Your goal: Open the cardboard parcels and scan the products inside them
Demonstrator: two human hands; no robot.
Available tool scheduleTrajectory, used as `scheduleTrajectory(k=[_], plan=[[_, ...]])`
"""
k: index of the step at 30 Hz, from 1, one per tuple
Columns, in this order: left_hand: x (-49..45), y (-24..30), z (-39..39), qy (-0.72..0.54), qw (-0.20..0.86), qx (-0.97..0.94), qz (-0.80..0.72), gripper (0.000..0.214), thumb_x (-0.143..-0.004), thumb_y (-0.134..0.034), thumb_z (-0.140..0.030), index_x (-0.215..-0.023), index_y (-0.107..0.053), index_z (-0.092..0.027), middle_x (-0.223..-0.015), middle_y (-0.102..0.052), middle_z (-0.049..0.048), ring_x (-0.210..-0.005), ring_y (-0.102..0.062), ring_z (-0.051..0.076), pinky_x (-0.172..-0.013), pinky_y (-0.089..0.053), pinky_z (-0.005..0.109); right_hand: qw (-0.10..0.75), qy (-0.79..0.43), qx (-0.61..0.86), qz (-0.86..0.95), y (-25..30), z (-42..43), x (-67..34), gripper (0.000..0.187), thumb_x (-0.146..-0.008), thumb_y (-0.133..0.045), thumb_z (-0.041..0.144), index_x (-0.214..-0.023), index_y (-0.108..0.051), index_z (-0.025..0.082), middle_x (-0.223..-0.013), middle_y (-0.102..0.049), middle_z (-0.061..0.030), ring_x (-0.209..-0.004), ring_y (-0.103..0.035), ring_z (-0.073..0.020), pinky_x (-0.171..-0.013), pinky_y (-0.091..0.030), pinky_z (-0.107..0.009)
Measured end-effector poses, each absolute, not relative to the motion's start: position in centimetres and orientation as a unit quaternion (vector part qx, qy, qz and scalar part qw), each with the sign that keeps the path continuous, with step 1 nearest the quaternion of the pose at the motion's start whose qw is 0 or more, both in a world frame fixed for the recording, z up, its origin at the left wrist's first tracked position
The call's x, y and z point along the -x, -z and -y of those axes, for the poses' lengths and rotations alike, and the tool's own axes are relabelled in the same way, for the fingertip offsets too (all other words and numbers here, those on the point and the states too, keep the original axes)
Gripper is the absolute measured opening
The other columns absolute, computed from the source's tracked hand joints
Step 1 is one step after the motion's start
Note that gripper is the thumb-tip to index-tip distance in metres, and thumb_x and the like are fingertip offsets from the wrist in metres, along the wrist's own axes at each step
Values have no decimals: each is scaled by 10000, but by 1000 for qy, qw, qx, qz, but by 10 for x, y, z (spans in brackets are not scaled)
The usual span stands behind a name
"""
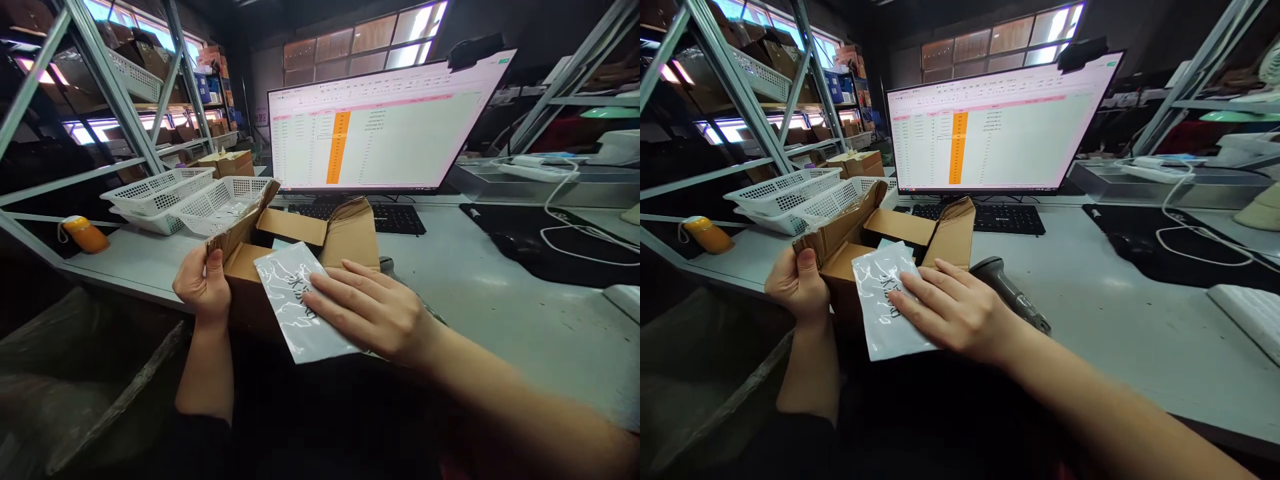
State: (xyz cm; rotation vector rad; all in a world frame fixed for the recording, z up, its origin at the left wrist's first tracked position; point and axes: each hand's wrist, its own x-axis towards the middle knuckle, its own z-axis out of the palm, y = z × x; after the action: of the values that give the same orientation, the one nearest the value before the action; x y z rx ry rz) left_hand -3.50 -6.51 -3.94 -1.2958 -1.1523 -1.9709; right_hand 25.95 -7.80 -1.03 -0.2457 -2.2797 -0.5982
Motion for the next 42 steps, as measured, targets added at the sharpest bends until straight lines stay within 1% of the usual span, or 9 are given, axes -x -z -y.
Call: scheduleTrajectory(k=[6,13,18,21,24,28,32,36,42], plan=[[52,11,71,757,360,368,401,624,-984,-620,-666,-588,-520,-194,-550,-383,-24,-541,-334,126,-602,-362,321,499,-66,156,850,52,86,-218,432,-1087,-522,398,-1456,-681,237,-1407,-705,-144,-1257,-717,-262,-1072,-614,-432],[65,7,66,768,313,393,397,551,-980,-612,-675,-801,-719,-165,-719,-676,19,-683,-623,173,-707,-486,324,610,-358,228,670,81,78,-182,341,-1065,-562,481,-1163,-771,230,-1026,-813,-102,-895,-808,-267,-772,-698,-433],[86,7,68,788,330,357,377,529,-997,-550,-656,-794,-674,-184,-752,-689,27,-735,-660,192,-736,-530,340,642,-187,391,632,44,12,-230,397,-1066,-496,462,-1327,-697,241,-1205,-777,-113,-1088,-762,-293,-923,-652,-521],[88,9,74,801,324,351,360,498,-1010,-563,-608,-784,-666,-177,-749,-674,22,-714,-642,181,-738,-529,342,386,-65,500,772,29,-29,-253,446,-973,-514,211,-1370,-715,225,-1342,-737,-127,-1197,-714,-320,-1041,-578,-534],[80,11,78,799,301,398,337,459,-1014,-618,-563,-787,-682,-170,-757,-681,20,-733,-657,175,-754,-533,330,193,-7,550,813,13,-34,-252,577,-871,-507,72,-1385,-725,217,-1365,-725,-146,-1117,-732,-349,-925,-597,-521],[66,10,75,764,279,456,360,459,-1036,-595,-565,-818,-723,-182,-780,-713,24,-775,-698,176,-779,-557,314,360,101,426,824,-15,19,-214,438,-986,-460,150,-1326,-728,216,-1255,-761,-122,-1120,-710,-307,-929,-578,-468],[57,10,73,759,266,467,368,444,-1037,-597,-567,-875,-743,-181,-802,-738,21,-784,-707,173,-792,-557,306,316,151,346,871,-25,60,-156,268,-1014,-576,326,-1181,-720,173,-1297,-719,-163,-1091,-666,-324,-771,-575,-407],[56,12,78,751,268,476,370,440,-1032,-606,-562,-856,-745,-184,-808,-740,23,-803,-710,181,-800,-552,312,271,146,418,855,-15,51,-132,499,-920,-658,244,-1395,-604,100,-1538,-552,-244,-1227,-609,-392,-690,-572,-384],[72,8,74,785,260,425,369,568,-970,-637,-679,-745,-706,-162,-650,-576,-6,-653,-533,149,-660,-439,297,410,29,415,812,-16,29,-172,650,-936,-499,139,-1584,-482,193,-1377,-701,-141,-1006,-727,-276,-839,-583,-402]])
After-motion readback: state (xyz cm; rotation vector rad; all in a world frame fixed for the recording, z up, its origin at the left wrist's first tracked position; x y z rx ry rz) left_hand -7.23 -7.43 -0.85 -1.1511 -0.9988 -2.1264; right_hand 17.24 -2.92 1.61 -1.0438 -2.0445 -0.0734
